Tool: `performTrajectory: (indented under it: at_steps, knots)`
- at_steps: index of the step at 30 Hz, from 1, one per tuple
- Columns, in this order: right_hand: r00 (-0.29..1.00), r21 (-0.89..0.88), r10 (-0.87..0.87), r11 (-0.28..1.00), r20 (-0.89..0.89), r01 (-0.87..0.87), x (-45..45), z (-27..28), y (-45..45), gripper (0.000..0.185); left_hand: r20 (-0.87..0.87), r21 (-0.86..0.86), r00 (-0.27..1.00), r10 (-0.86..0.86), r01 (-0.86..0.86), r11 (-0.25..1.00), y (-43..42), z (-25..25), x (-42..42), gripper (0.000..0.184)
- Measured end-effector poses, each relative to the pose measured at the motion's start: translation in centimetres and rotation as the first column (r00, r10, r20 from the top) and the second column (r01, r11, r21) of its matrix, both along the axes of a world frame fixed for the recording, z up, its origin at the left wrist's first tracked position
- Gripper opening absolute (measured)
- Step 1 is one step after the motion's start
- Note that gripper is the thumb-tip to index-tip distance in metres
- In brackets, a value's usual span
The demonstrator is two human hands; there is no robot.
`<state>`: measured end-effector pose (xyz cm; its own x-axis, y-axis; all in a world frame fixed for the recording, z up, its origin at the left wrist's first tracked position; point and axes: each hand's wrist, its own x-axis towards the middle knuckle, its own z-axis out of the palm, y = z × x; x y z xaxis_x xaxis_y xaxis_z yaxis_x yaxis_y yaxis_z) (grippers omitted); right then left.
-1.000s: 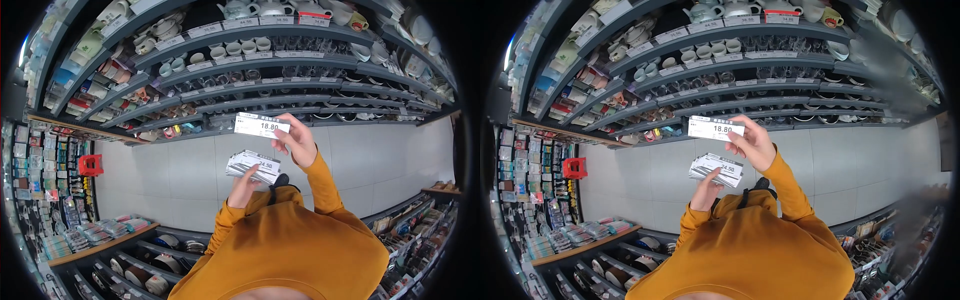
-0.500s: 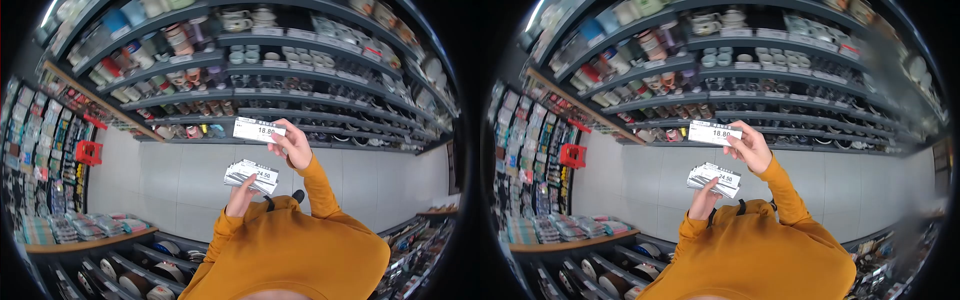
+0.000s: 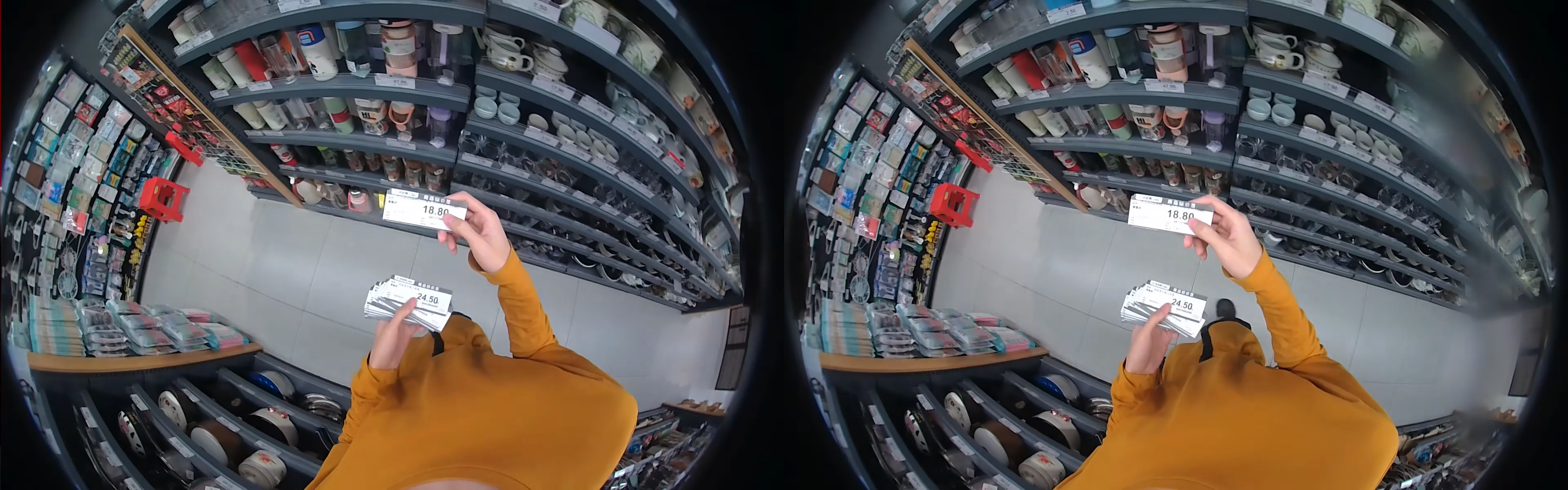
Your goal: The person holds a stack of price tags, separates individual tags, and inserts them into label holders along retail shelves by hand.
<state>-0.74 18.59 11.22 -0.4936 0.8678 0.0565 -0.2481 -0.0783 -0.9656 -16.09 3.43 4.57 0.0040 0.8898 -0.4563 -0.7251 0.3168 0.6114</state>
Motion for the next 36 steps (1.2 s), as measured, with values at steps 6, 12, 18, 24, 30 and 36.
performTrajectory:
  at_steps: [6, 12, 18, 24, 30, 36]
  knots:
    - [0.998, -0.001, 0.055, 0.999, -0.011, -0.055, -4.0, -1.5, 6.4, 0.019, -0.029, -0.028, 0.997, 0.069, -0.070, 0.997, 4.3, -0.4, -3.5, 0.026]
    - [0.996, 0.015, 0.079, 0.997, -0.045, -0.078, -8.6, -1.7, 13.5, 0.019, -0.024, -0.033, 0.987, 0.157, -0.158, 0.987, 10.0, -1.8, -8.1, 0.025]
    - [0.994, -0.012, 0.108, 0.994, -0.015, -0.108, -13.2, -1.7, 18.2, 0.019, -0.078, -0.017, 0.985, 0.153, -0.154, 0.988, 14.4, -2.1, -13.9, 0.025]
    - [0.999, -0.039, 0.048, 0.998, -0.015, -0.048, -16.3, -1.9, 20.8, 0.016, -0.004, -0.103, 0.982, 0.190, -0.189, 0.977, 17.6, -4.3, -17.3, 0.025]
    - [0.998, -0.043, -0.062, 0.997, 0.030, 0.063, -20.3, -1.9, 21.6, 0.015, 0.019, -0.095, 0.999, -0.030, 0.032, 0.995, 20.3, -5.6, -21.4, 0.028]
    - [0.976, -0.057, -0.218, 0.974, 0.020, 0.219, -27.3, -1.3, 20.5, 0.018, -0.013, -0.054, 0.972, -0.236, 0.235, 0.971, 22.5, -6.1, -31.3, 0.028]
